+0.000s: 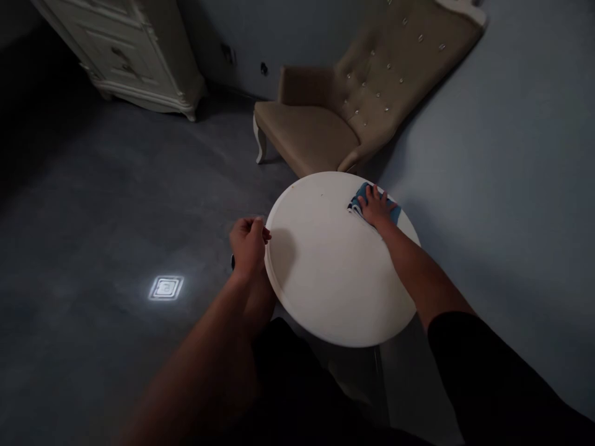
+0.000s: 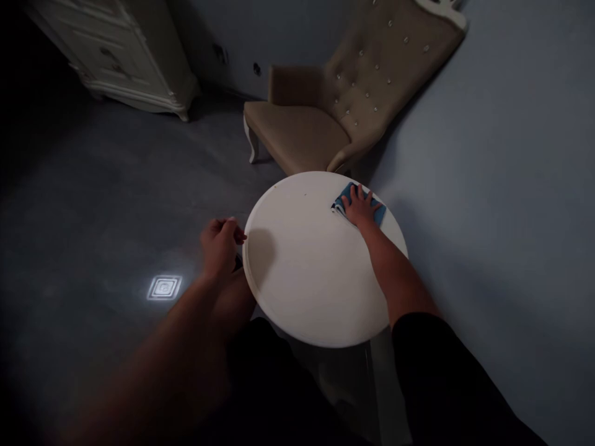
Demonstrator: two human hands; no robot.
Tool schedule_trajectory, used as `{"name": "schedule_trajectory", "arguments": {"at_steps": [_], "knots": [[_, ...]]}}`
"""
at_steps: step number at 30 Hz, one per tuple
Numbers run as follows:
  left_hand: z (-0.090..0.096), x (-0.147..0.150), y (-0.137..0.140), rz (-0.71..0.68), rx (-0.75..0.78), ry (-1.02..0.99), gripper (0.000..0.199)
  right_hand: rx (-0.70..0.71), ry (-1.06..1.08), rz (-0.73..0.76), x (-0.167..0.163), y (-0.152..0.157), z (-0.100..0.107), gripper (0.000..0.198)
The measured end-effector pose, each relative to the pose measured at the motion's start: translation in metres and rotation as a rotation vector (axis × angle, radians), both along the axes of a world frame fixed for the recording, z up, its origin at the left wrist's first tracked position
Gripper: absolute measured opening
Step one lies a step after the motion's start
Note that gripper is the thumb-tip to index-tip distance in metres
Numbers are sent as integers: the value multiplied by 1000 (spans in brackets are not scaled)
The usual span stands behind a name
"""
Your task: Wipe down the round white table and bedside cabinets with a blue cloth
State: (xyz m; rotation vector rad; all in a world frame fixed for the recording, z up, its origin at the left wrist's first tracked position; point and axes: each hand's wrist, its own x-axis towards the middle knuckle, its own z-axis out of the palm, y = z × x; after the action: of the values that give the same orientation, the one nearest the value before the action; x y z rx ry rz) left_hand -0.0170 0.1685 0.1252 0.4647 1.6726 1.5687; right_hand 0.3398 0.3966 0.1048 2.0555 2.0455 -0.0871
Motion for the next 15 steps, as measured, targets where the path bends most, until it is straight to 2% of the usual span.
{"name": "schedule_trajectory", "arguments": {"at_steps": [4, 11, 13, 15], "knots": [[-11, 1, 1, 17, -33, 16, 12, -7, -7, 121, 9, -92, 7, 79], [-53, 2, -2, 45, -122, 219, 6, -28, 24, 322, 24, -307, 12, 78], [-63, 2, -4, 52, -153, 253, 12, -16, 47, 348, 24, -359, 10, 81], [-71, 2, -7, 32, -201, 223, 20, -5, 75, 389, 21, -395, 8, 86]]}}
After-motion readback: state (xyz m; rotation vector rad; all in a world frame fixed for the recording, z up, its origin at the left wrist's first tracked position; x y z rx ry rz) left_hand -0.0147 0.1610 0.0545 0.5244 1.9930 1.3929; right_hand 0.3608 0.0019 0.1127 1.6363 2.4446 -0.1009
